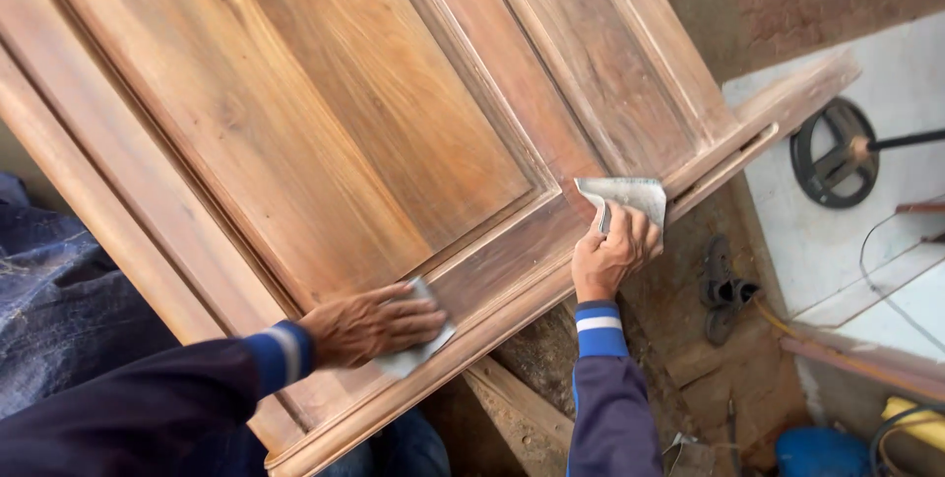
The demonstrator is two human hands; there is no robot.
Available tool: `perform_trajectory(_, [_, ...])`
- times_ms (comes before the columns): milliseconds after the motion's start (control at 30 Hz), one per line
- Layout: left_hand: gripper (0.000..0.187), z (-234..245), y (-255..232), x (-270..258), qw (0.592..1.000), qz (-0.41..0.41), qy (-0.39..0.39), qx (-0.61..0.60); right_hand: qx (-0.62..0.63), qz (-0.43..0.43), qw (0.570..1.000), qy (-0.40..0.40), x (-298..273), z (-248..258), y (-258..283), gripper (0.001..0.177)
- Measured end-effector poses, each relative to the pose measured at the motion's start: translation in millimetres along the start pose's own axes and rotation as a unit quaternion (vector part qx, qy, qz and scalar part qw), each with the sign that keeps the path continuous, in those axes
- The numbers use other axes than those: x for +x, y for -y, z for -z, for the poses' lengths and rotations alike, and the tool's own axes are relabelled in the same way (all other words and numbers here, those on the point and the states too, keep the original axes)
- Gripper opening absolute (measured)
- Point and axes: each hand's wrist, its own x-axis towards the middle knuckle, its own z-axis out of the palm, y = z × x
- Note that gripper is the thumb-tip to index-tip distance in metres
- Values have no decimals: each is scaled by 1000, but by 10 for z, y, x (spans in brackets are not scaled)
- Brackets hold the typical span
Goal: Sanding a large wooden door panel by hand using sandpaper.
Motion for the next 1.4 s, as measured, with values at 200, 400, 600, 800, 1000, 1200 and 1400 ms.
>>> perform_trajectory(200, [63, 243, 533, 1412, 991, 61, -115, 29, -8, -13, 1000, -2, -28, -31, -1, 12])
perform_trajectory(400, [62, 453, 360, 1434, 986, 88, -121, 71, -5, -9, 1000, 6, -53, 4, 22, 14])
perform_trajectory(600, [71, -32, -232, -227, 994, 49, -32, 92, -2, -25, 1000, 6, -44, -13, 12, 14])
perform_trajectory(800, [71, 412, 422, 1363, 991, 59, -121, 28, -8, -25, 1000, 12, -73, -37, -15, 14])
perform_trajectory(1000, [65, 441, 344, 1474, 980, 94, -172, 39, 19, -23, 999, 13, -81, -26, -30, 17])
perform_trajectory(1200, [62, 107, 107, 724, 988, 80, -123, -46, 58, -40, 997, -10, -103, -112, -136, 16])
perform_trajectory(1400, [63, 516, 547, 2023, 974, 113, -194, 8, 85, -63, 994, 7, -99, -85, -171, 24])
